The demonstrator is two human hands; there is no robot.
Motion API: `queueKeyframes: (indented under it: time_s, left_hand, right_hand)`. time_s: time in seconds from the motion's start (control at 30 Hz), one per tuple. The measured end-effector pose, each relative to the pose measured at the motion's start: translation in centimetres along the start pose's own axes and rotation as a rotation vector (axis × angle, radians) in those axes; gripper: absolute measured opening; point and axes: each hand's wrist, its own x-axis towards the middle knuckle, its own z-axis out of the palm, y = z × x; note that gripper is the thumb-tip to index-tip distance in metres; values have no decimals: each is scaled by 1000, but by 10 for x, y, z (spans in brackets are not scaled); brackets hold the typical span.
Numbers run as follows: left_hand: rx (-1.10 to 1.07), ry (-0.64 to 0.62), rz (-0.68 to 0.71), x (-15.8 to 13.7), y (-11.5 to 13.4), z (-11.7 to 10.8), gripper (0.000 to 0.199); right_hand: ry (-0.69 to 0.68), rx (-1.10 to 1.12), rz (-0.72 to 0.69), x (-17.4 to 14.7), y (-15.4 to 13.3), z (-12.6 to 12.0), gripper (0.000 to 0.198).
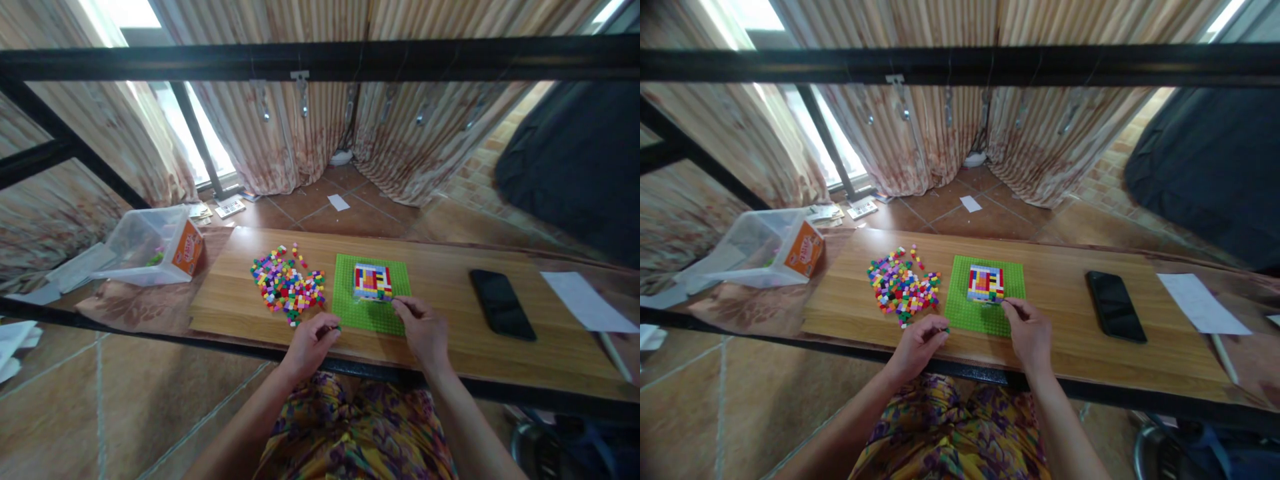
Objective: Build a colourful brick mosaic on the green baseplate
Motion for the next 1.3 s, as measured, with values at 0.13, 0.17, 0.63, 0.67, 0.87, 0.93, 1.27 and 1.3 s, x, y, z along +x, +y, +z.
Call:
queueKeyframes:
  time_s: [0.13,0.17,0.63,0.67,0.87,0.93,1.27,1.3]
  left_hand:
    - [32,-10,8,0,1,0,16]
    - [35,-8,10,0,2,0,16]
    - [94,-9,32,0,1,2,15]
    - [101,-10,35,0,2,2,15]
    - [99,-21,31,0,1,2,16]
    - [101,-26,30,0,1,2,16]
    - [101,-30,28,0,4,2,13]
    - [105,-33,31,1,4,2,13]
  right_hand:
    - [-24,-89,-106,4,-3,2,33]
    - [-29,-107,-133,4,-3,3,33]
    - [-61,-171,-214,16,-6,5,34]
    - [-63,-162,-200,17,-5,5,36]
    - [-82,-12,-1,26,2,8,47]
    - [-100,76,83,30,4,10,50]
    - [-159,46,117,37,3,13,43]
    - [-156,28,103,37,5,13,42]
